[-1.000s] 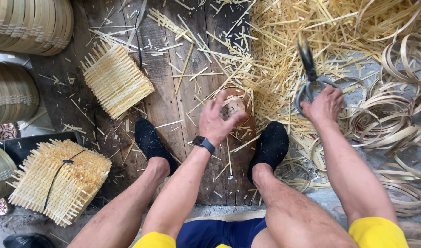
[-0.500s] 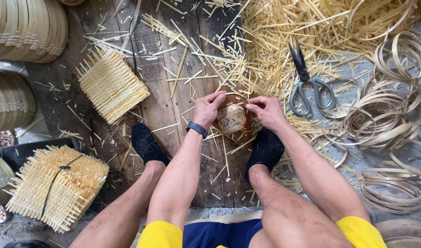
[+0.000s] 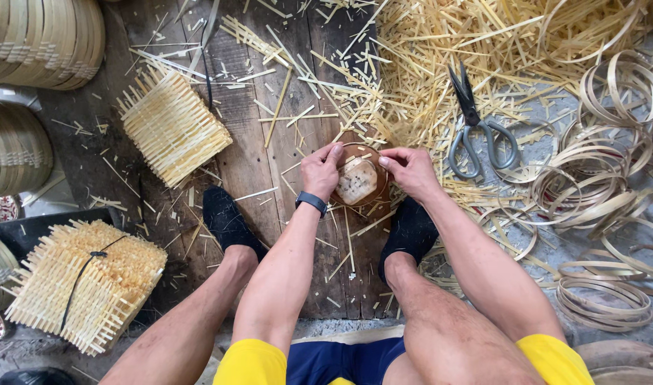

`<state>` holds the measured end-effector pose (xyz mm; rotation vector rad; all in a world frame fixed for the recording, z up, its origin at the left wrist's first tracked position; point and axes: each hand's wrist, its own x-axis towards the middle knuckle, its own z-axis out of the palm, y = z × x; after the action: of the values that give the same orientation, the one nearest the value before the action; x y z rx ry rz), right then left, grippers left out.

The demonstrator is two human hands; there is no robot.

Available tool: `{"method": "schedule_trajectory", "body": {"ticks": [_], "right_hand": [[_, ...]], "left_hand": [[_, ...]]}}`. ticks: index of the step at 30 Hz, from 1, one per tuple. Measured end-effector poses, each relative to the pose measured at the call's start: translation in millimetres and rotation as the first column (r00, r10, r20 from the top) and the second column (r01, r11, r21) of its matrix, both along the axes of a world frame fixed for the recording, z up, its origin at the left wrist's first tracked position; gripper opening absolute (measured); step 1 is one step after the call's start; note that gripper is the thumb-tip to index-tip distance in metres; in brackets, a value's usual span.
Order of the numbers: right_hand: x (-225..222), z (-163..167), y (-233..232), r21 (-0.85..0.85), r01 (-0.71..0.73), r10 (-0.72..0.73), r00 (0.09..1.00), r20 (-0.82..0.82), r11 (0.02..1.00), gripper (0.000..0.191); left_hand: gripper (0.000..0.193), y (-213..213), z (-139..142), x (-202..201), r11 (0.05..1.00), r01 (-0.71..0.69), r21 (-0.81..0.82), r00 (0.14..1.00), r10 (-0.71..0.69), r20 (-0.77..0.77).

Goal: The person weaves bamboo strips into small bowl shapes using a wooden mold. They use shears to trim excess bamboo, then place a circular bamboo ring around the woven base to secure it. The finished bowls are stacked nearby.

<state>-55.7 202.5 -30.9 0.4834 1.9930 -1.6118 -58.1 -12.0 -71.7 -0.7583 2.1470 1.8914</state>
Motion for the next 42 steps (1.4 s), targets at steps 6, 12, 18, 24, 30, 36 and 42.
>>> {"method": "schedule_trajectory", "body": {"ticks": [6,12,18,24,30,36,42], "right_hand": [[30.3,3.0,-10.7,-0.33,0.254,-0.109,0.91,0.399,0.909,0.028],[45.7,-11.4,-29.3,-0.207,0.313,-0.225,0.905,0.362,0.927,0.024],[51.3,0.4,-43.9,-0.034,0.254,-0.24,0.943,0.23,0.967,0.026],[45.6,39.0,-28.8,0.104,-0.051,0.041,0.995,0.093,0.993,0.043],[51.3,57.2,-49.5,0.185,-0.169,0.184,0.981,-0.064,0.968,0.09],[60.2,51.0,-67.5,-0.107,0.084,-0.071,0.99,0.121,0.991,0.087],[73.7,51.7,-57.3,-0.291,0.098,-0.124,0.99,-0.073,0.952,0.078]], "left_hand": [[0.03,-26.3,17.8,37.9,0.861,-0.342,0.376,0.873,0.143,0.467],[0.025,-28.9,12.1,86.1,0.754,-0.335,0.565,0.886,0.048,0.461],[0.025,-14.3,1.0,87.1,0.85,-0.396,0.347,0.844,0.189,0.502],[0.028,-40.8,54.3,75.0,0.984,0.134,-0.118,0.989,-0.125,0.082],[0.046,-30.3,97.0,56.7,0.945,0.293,-0.146,0.948,-0.307,-0.085],[0.041,-2.3,96.0,39.5,0.971,0.109,-0.215,0.981,-0.14,-0.135],[0.035,-30.6,78.8,37.6,0.957,0.151,-0.248,0.976,-0.185,-0.119]]}}
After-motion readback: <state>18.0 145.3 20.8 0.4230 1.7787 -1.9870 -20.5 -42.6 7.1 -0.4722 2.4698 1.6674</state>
